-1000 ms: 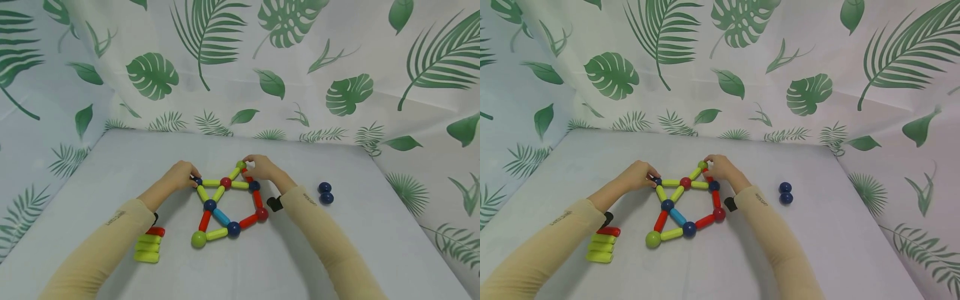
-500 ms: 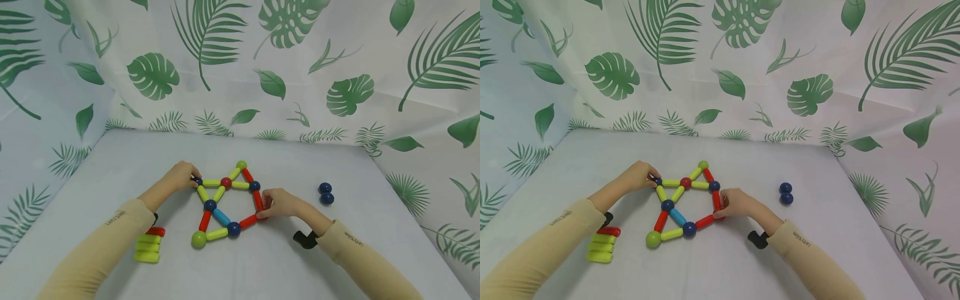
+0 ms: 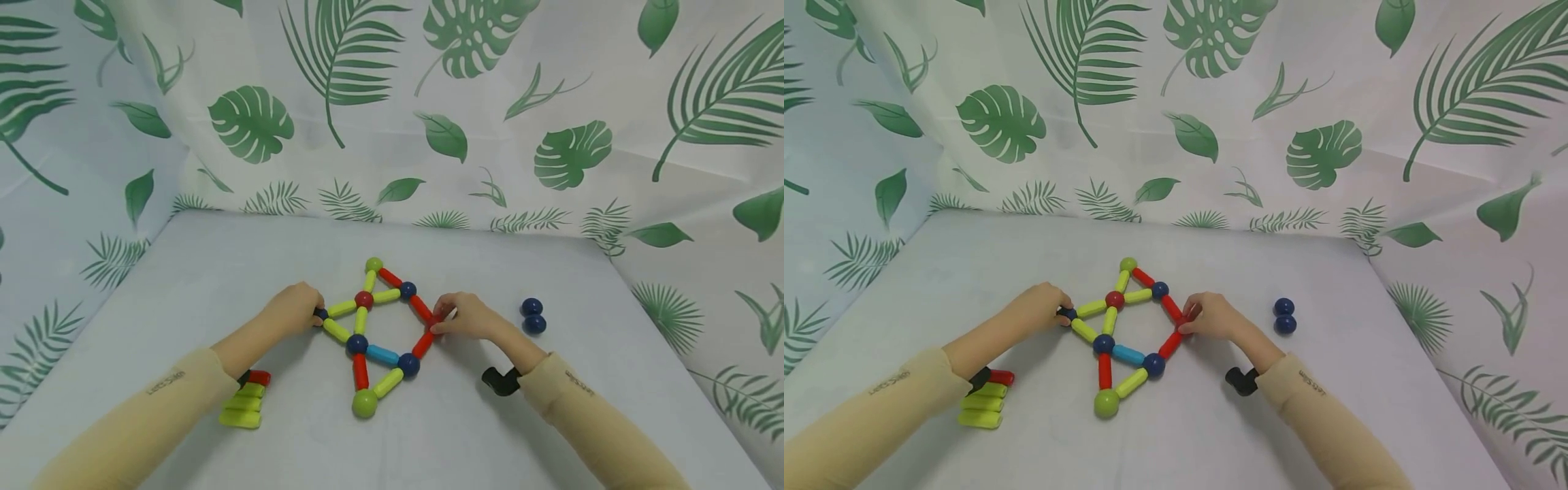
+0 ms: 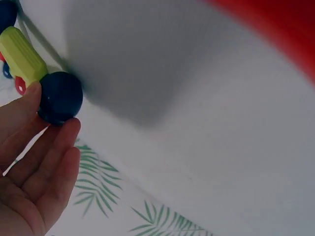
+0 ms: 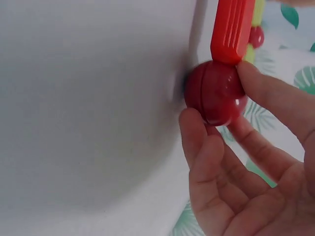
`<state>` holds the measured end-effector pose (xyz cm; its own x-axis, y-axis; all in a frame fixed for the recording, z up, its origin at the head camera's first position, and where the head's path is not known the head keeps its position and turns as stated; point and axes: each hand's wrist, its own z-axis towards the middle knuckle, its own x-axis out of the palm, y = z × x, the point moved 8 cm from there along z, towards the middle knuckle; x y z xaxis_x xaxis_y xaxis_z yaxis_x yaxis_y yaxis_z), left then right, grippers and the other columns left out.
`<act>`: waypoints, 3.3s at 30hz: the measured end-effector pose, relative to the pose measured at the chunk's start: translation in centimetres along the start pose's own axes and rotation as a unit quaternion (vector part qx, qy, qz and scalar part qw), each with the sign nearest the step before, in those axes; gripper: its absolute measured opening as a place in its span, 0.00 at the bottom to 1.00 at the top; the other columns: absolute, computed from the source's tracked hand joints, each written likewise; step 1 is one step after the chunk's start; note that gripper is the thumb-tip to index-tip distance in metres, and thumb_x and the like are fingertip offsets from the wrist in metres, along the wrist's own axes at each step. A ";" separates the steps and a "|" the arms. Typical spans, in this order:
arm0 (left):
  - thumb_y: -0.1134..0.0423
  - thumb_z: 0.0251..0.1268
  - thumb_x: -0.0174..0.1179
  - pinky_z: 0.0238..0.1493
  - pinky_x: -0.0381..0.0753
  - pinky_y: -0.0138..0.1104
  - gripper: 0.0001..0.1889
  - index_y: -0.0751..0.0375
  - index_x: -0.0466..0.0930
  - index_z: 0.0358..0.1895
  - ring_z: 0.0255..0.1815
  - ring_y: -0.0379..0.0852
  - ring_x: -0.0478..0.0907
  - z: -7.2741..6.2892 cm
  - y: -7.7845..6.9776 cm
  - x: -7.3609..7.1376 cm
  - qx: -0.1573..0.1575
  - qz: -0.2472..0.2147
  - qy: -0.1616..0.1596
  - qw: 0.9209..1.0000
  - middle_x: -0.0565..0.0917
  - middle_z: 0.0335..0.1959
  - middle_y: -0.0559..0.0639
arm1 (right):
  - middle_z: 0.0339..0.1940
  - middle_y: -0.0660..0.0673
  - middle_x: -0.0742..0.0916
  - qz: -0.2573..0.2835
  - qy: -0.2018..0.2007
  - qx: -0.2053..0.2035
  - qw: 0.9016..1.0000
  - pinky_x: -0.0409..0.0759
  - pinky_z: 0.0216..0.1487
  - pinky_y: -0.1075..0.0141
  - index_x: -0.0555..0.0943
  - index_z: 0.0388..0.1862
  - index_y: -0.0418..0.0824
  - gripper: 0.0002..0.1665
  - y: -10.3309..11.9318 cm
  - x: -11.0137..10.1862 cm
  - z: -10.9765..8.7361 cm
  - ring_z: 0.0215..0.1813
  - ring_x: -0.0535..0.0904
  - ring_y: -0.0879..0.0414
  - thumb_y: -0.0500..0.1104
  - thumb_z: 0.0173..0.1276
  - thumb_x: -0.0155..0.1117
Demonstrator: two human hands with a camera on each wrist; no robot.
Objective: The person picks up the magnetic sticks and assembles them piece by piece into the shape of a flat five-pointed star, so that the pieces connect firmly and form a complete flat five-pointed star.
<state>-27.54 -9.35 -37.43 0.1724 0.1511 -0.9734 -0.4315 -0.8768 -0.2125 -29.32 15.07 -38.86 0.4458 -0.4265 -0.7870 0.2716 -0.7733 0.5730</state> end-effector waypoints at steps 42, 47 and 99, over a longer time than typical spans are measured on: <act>0.54 0.42 0.73 0.18 0.63 0.27 0.18 0.56 0.72 0.13 0.14 0.38 0.64 -5.7 -6.8 1.5 0.044 -0.065 0.003 0.997 0.66 0.08 0.42 | 0.54 0.35 0.77 0.031 -0.011 0.044 0.998 0.79 0.41 0.64 0.75 0.57 0.39 0.21 0.1 -0.2 5.2 0.44 0.75 0.49 0.38 0.65 0.58; 0.54 0.41 0.73 0.18 0.64 0.27 0.17 0.55 0.73 0.14 0.15 0.38 0.65 -5.8 -6.6 1.4 0.030 -0.074 0.011 0.997 0.67 0.09 0.42 | 0.54 0.36 0.77 0.030 -0.010 0.042 0.999 0.79 0.41 0.64 0.75 0.58 0.40 0.21 0.4 0.0 5.2 0.44 0.76 0.49 0.38 0.65 0.58; 0.68 0.55 0.62 0.40 0.78 0.39 0.09 0.63 0.81 0.40 0.36 0.45 0.74 -11.3 5.8 1.8 -0.058 -0.154 0.088 0.982 0.79 0.36 0.47 | 0.46 0.42 0.82 0.023 0.047 -0.045 0.998 0.79 0.41 0.62 0.72 0.59 0.38 0.27 0.2 1.4 -2.8 0.43 0.78 0.52 0.46 0.62 0.62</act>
<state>-19.76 -19.31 -39.42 0.4334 0.3460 -0.8322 -0.2328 -0.8491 -0.4742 -26.29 15.61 -39.20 0.5363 -0.4118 -0.7368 0.3229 -0.7064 0.6299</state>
